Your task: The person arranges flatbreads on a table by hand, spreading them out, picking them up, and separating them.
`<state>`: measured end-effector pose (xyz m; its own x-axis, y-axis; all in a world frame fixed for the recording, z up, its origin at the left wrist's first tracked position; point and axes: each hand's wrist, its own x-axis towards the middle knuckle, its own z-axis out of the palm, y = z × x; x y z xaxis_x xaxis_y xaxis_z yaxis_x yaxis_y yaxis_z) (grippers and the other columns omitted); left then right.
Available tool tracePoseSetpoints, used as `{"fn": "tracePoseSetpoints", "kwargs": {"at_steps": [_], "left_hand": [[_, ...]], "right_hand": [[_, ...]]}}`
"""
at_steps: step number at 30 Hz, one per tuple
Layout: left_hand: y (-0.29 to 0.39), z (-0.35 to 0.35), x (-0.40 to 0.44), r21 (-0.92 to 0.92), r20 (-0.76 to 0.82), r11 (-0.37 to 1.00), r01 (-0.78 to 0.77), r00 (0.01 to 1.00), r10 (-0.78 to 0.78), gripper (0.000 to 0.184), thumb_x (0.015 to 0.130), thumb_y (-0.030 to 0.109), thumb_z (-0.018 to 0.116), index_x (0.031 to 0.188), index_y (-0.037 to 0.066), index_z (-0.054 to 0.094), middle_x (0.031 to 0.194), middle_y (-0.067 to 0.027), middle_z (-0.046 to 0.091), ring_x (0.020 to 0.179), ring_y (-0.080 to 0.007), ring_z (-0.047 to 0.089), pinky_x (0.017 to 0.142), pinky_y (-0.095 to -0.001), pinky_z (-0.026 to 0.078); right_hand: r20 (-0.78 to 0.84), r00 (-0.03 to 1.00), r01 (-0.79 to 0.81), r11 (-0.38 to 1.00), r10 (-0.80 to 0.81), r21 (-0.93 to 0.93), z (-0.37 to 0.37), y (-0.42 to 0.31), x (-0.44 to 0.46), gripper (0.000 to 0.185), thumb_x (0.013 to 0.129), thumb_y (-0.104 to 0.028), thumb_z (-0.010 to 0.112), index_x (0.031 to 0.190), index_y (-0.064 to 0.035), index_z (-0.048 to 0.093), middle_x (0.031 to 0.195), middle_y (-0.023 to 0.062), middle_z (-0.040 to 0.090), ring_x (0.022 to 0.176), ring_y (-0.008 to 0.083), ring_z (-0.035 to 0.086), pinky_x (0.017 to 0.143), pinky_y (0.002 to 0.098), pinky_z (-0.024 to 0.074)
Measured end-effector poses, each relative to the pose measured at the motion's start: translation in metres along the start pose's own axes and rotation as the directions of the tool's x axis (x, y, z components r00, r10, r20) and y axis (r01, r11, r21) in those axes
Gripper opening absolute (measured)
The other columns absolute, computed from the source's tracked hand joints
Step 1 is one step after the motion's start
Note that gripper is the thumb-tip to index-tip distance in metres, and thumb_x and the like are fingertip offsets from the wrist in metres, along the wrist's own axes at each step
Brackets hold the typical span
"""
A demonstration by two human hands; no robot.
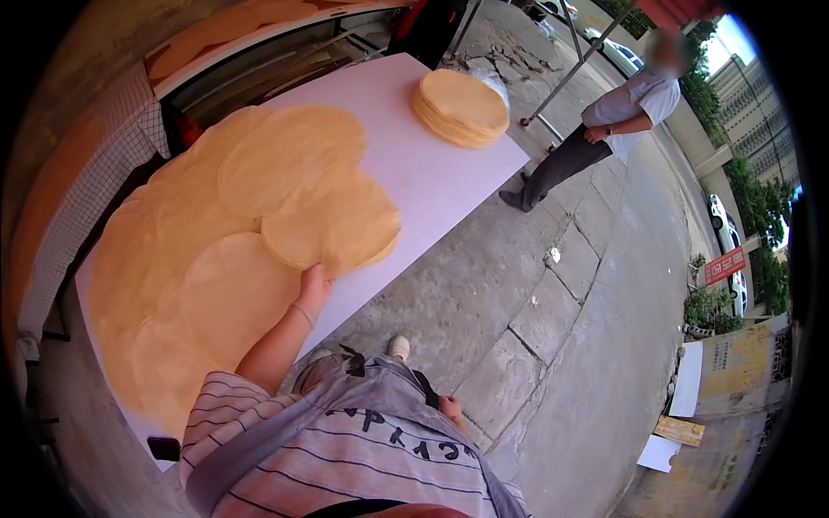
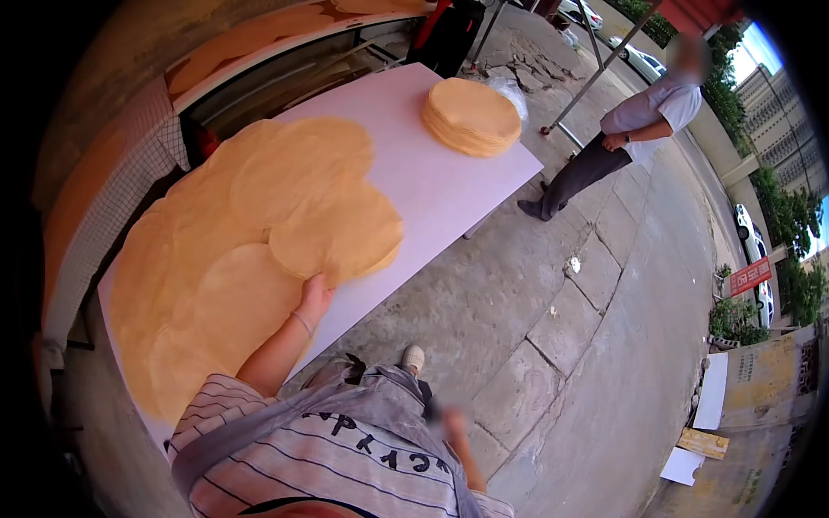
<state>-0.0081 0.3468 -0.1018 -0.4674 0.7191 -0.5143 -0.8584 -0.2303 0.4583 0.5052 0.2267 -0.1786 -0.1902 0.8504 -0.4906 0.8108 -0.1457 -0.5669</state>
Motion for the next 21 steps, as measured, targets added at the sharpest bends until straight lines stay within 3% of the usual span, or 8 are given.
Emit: {"fn": "tracePoseSetpoints", "kwargs": {"at_steps": [2,4,7,10,13,16,20,21], "left_hand": [[-0.011,0.014,-0.060,0.040,-0.032,0.995,0.090,0.996,-0.088,0.031,0.085,0.007,0.046,0.115,0.008,0.049,0.109,-0.0105,0.057,0.097,-0.0264,0.059,0.078,-0.0404,0.052],[-0.049,-0.010,-0.089,0.174,-0.117,0.985,0.023,0.993,-0.002,0.029,0.085,0.006,0.043,0.114,0.007,0.049,0.109,-0.0110,0.057,0.099,-0.0265,0.058,0.078,-0.0401,0.052],[-0.052,0.056,-0.169,0.345,-0.291,0.937,0.048,0.955,0.058,0.030,0.086,0.005,0.044,0.115,0.002,0.048,0.109,-0.0098,0.057,0.100,-0.0221,0.057,0.083,-0.0354,0.048],[-0.076,0.085,-0.190,0.476,0.004,0.761,-0.441,0.866,0.499,0.033,0.086,0.004,0.047,0.118,-0.002,0.045,0.111,-0.0081,0.055,0.101,-0.0179,0.053,0.086,-0.0308,0.044],[-0.064,0.153,-0.224,0.482,0.095,0.605,-0.633,0.725,0.682,0.035,0.085,0.003,0.049,0.119,-0.005,0.044,0.112,-0.0072,0.053,0.102,-0.0147,0.050,0.087,-0.0277,0.041],[-0.055,0.193,-0.204,0.331,0.164,0.633,-0.700,0.704,0.692,0.034,0.085,0.003,0.049,0.118,-0.003,0.043,0.112,-0.0074,0.051,0.102,-0.0149,0.049,0.088,-0.0280,0.040],[-0.045,0.240,-0.121,0.538,0.252,0.563,-0.628,0.757,0.603,0.037,0.085,0.004,0.051,0.120,0.000,0.039,0.106,-0.0044,0.052,0.095,-0.0130,0.050,0.084,-0.0282,0.042],[-0.037,0.264,-0.118,0.435,0.303,0.617,-0.655,0.752,0.585,0.036,0.085,0.004,0.051,0.119,0.001,0.042,0.108,-0.0053,0.053,0.098,-0.0139,0.051,0.085,-0.0285,0.042]], "right_hand": [[0.007,1.000,-0.011,0.996,0.010,0.084,-0.017,0.047,0.066,0.016,0.081,-0.015,0.055,0.092,-0.0059,0.059,0.089,0.0139,0.058,0.083,0.0305,0.056,0.076,0.0454,0.0428],[0.011,1.000,-0.005,0.973,0.003,0.230,-0.027,0.091,0.114,0.014,0.077,-0.015,0.057,0.089,-0.0065,0.059,0.087,0.0132,0.058,0.082,0.0298,0.056,0.074,0.0450,0.0426],[0.040,0.991,0.115,0.961,-0.129,0.251,-0.058,0.121,0.159,0.011,0.075,-0.014,0.059,0.084,-0.0073,0.059,0.085,0.0116,0.058,0.080,0.0283,0.056,0.072,0.0441,0.0431],[0.124,0.965,0.200,0.954,-0.231,0.221,-0.086,0.132,0.195,0.008,0.075,-0.013,0.059,0.081,-0.0078,0.059,0.083,0.0101,0.058,0.076,0.0269,0.056,0.067,0.0423,0.0444],[0.230,0.969,-0.005,0.919,-0.093,0.394,-0.111,0.123,0.211,0.005,0.076,-0.012,0.059,0.078,-0.0074,0.060,0.077,0.0104,0.058,0.072,0.0257,0.056,0.063,0.0410,0.0446],[0.188,0.979,0.014,0.949,-0.076,0.315,-0.117,0.129,0.243,0.004,0.076,-0.011,0.060,0.077,-0.0072,0.059,0.076,0.0111,0.057,0.072,0.0268,0.055,0.063,0.0422,0.0440],[0.187,0.973,0.065,0.941,-0.133,0.331,-0.094,0.135,0.267,0.006,0.077,-0.012,0.058,0.077,-0.0065,0.059,0.077,0.0117,0.057,0.072,0.0290,0.054,0.063,0.0432,0.0429],[0.186,0.974,0.071,0.949,-0.132,0.306,-0.096,0.122,0.264,0.007,0.077,-0.013,0.058,0.078,-0.0063,0.059,0.077,0.0120,0.057,0.072,0.0290,0.055,0.063,0.0430,0.0431]]}}
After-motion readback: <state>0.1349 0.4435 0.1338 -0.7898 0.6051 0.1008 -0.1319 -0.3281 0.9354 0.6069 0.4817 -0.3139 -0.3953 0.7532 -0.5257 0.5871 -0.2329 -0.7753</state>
